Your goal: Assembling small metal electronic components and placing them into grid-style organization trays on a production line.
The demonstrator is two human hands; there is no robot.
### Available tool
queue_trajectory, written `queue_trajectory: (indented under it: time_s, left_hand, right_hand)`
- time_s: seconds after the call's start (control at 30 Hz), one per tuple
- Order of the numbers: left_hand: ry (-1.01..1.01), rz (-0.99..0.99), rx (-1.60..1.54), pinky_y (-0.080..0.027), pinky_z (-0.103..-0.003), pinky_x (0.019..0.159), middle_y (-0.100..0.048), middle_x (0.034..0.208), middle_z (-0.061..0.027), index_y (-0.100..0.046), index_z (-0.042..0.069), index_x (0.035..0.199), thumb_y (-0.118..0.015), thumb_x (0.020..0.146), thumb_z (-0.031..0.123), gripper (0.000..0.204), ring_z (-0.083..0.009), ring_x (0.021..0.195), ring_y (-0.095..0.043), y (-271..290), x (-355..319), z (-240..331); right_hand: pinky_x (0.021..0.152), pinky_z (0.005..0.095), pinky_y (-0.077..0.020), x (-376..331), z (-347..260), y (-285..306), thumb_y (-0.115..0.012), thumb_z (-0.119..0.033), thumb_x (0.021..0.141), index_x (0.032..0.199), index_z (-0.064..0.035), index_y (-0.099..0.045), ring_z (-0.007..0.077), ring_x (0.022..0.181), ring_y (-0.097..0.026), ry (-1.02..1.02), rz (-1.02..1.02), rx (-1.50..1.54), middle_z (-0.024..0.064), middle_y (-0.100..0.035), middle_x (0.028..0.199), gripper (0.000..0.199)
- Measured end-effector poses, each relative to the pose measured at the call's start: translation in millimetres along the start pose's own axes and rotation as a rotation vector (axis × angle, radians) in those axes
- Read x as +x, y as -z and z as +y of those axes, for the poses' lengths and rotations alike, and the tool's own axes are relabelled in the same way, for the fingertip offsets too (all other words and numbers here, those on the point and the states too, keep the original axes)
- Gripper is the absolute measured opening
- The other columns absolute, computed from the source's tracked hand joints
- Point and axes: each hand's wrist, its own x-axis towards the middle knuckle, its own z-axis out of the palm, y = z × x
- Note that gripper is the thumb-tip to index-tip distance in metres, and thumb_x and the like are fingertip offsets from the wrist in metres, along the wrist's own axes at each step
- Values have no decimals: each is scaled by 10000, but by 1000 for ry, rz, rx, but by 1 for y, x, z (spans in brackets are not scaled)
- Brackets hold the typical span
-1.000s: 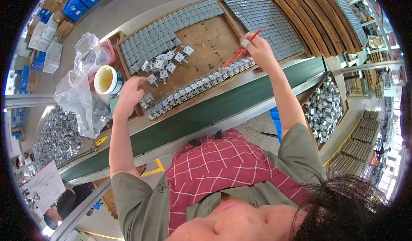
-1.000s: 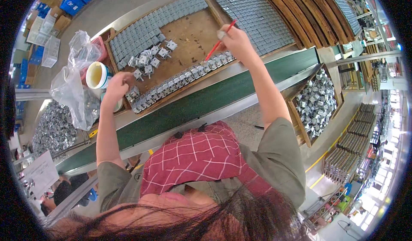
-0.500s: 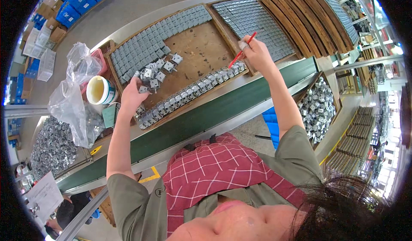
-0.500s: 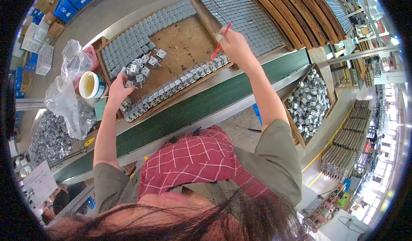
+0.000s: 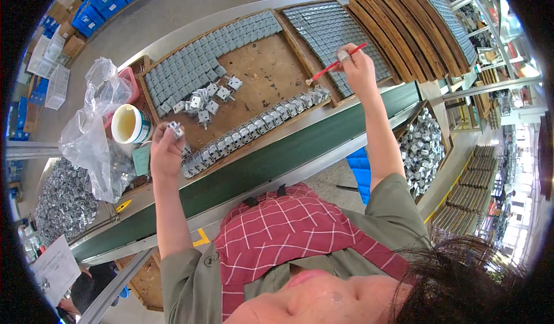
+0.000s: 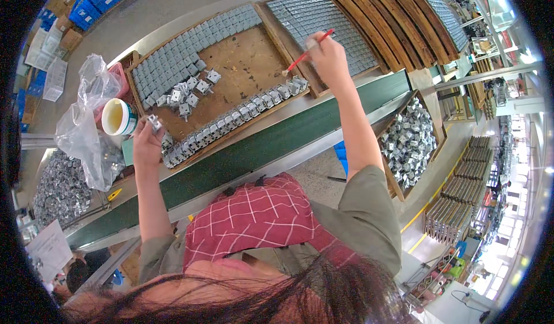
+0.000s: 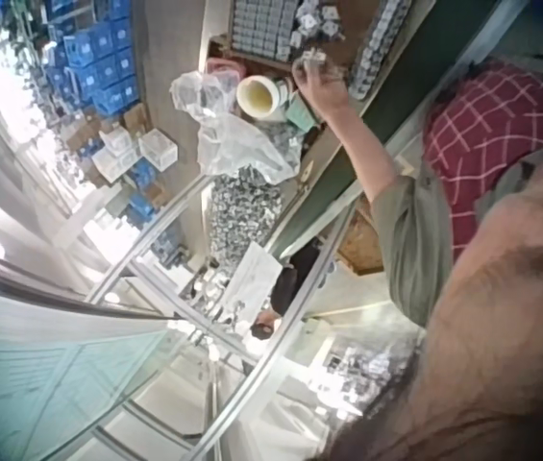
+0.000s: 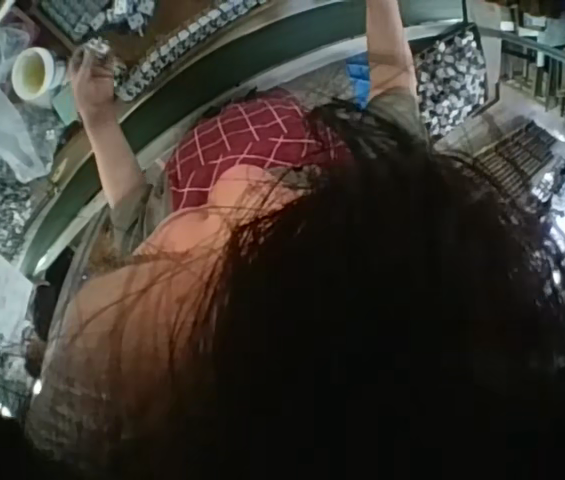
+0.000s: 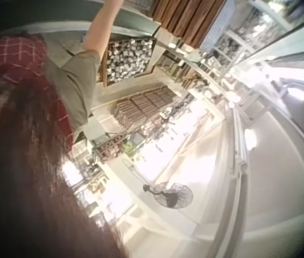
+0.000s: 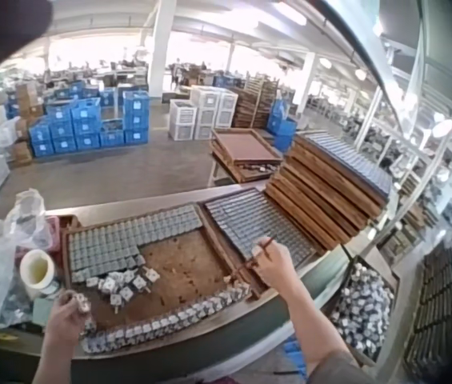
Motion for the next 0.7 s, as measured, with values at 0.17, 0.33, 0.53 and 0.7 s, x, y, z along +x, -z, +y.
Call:
queue_trajectory:
  time_s: [0.17,0.33,0.53,0.7]
  left_hand:
    - [200,-122,-418,-559,-318,797,-646,984,-121,-501,-11,1240,-488,991,214,336,-211,869,-645,7,-31,-22]
    - [273,-130,-465,-459,-257,645,-568,882,-75,-492,2,1276,-451,1007,282,391,-176,781,-541,-5,-49,-27]
    - [245,-76,-371,-437,-259,623,-563,886,-66,-492,6,1273,-472,997,289,396,-180,780,-536,-9,-59,-27]
    - [187,80,-336,-506,-300,669,-616,956,-101,-533,68,1155,-552,951,156,224,-230,873,-621,-9,-74,-28]
  right_hand:
    - [711,395,-494,-1,-1,-1,-557,-208,902,910,1,-596,328,787,-661,10,-50,-142,185,-646,785,213]
    - [718,430,-476,-4,-2,-3,-548,-237,900,909,-9,-598,391,820,-628,42,-62,-227,214,-635,800,234]
    - [677,386,-502,2,14,0,-537,-183,894,948,13,-588,323,729,-672,-9,-62,-234,195,-644,750,209]
    - [652,354,-542,1,-11,-12,-529,-151,917,976,2,-583,216,687,-682,-53,78,-1,130,-652,761,172]
